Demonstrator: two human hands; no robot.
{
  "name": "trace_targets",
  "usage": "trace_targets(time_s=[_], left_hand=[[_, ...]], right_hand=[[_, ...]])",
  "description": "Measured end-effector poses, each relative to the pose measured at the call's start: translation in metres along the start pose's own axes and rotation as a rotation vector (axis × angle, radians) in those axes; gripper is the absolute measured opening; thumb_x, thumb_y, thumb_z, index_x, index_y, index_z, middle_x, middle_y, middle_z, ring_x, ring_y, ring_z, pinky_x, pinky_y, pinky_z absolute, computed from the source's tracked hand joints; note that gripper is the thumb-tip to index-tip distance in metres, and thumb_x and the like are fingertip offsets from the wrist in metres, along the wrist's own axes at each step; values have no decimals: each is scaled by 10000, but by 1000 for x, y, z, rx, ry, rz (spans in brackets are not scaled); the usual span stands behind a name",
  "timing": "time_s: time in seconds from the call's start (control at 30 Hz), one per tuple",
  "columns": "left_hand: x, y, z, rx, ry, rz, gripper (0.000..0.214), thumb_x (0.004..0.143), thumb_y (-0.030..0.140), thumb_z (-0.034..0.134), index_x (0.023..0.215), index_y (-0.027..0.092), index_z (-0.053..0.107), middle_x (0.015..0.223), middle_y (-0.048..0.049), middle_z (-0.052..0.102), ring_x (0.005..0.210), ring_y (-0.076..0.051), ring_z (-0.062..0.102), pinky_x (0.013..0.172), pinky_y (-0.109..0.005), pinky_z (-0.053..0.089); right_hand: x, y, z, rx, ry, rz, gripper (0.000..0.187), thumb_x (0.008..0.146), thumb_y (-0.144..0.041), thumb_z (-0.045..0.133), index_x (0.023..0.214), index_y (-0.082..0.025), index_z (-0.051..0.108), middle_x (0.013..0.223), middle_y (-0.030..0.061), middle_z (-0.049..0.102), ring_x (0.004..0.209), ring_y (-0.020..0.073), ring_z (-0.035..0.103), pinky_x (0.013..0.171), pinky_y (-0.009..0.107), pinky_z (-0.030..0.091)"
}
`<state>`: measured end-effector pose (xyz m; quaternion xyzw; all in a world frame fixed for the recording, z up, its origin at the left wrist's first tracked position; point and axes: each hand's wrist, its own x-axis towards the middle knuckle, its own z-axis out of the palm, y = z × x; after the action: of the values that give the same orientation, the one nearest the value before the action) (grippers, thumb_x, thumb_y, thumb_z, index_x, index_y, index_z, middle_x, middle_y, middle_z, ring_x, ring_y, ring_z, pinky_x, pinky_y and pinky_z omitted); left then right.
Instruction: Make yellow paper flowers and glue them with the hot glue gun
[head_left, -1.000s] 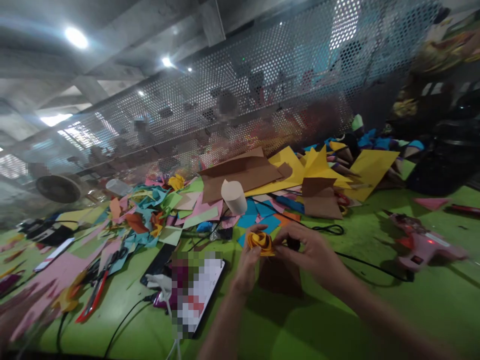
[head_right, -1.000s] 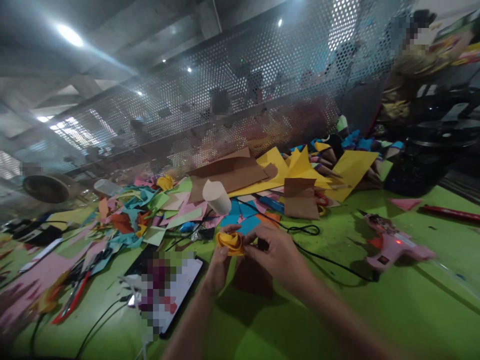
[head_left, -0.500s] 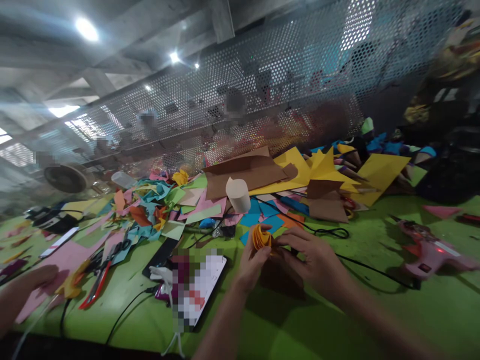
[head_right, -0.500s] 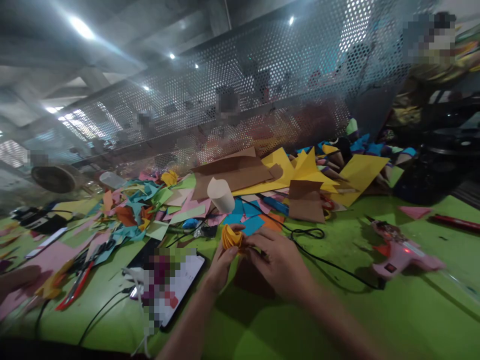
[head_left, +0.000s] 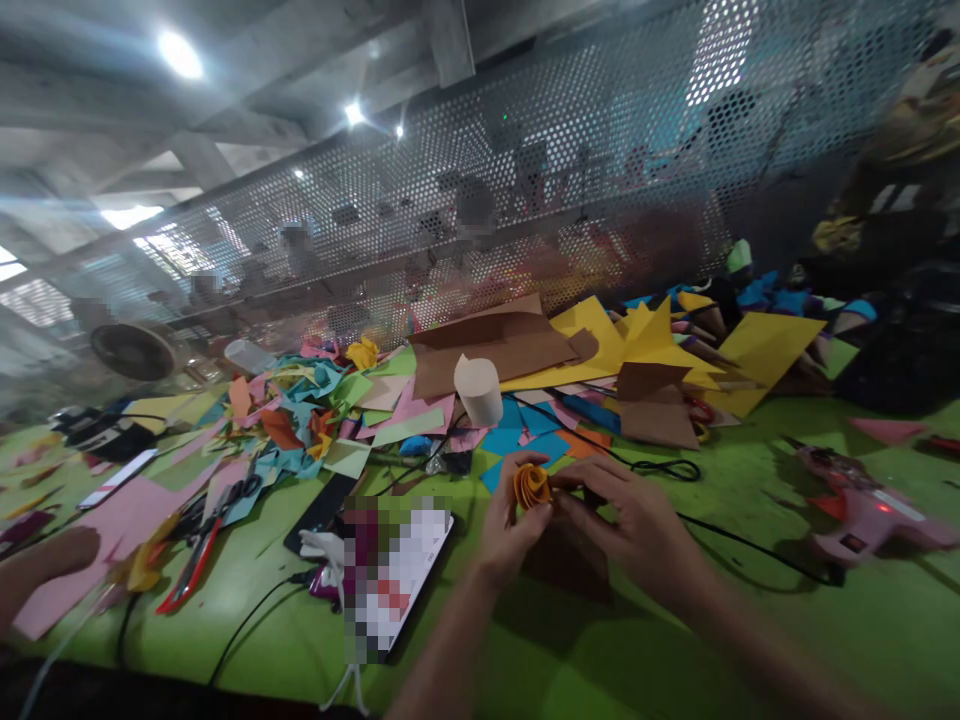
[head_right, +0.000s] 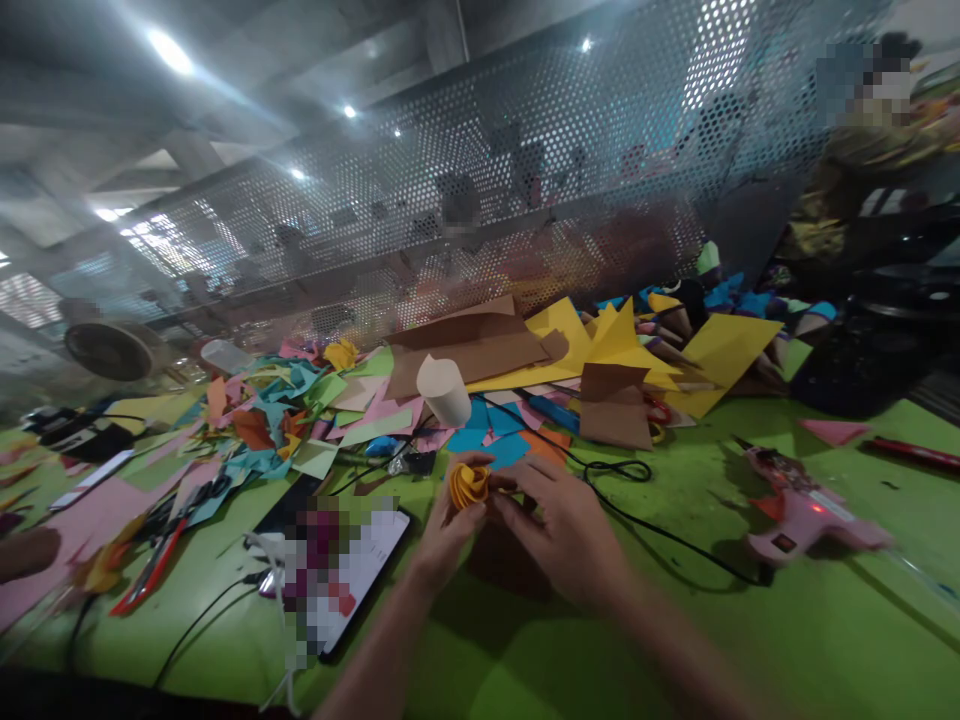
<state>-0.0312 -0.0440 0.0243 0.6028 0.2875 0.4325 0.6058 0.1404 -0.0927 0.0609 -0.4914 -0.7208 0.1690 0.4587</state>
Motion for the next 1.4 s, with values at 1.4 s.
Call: trace_targets(time_s=[1.4], left_hand=[[-1,7,3,515,-135,211,690,717,174,646,1377,242,457,1330,-114,555,1219,-341,516,1061,-492,383]], right_hand=[[6,6,-8,31,17,134,105,837,-183,620,906,-225,687,918,51,719,816,208,670,719,319,521]])
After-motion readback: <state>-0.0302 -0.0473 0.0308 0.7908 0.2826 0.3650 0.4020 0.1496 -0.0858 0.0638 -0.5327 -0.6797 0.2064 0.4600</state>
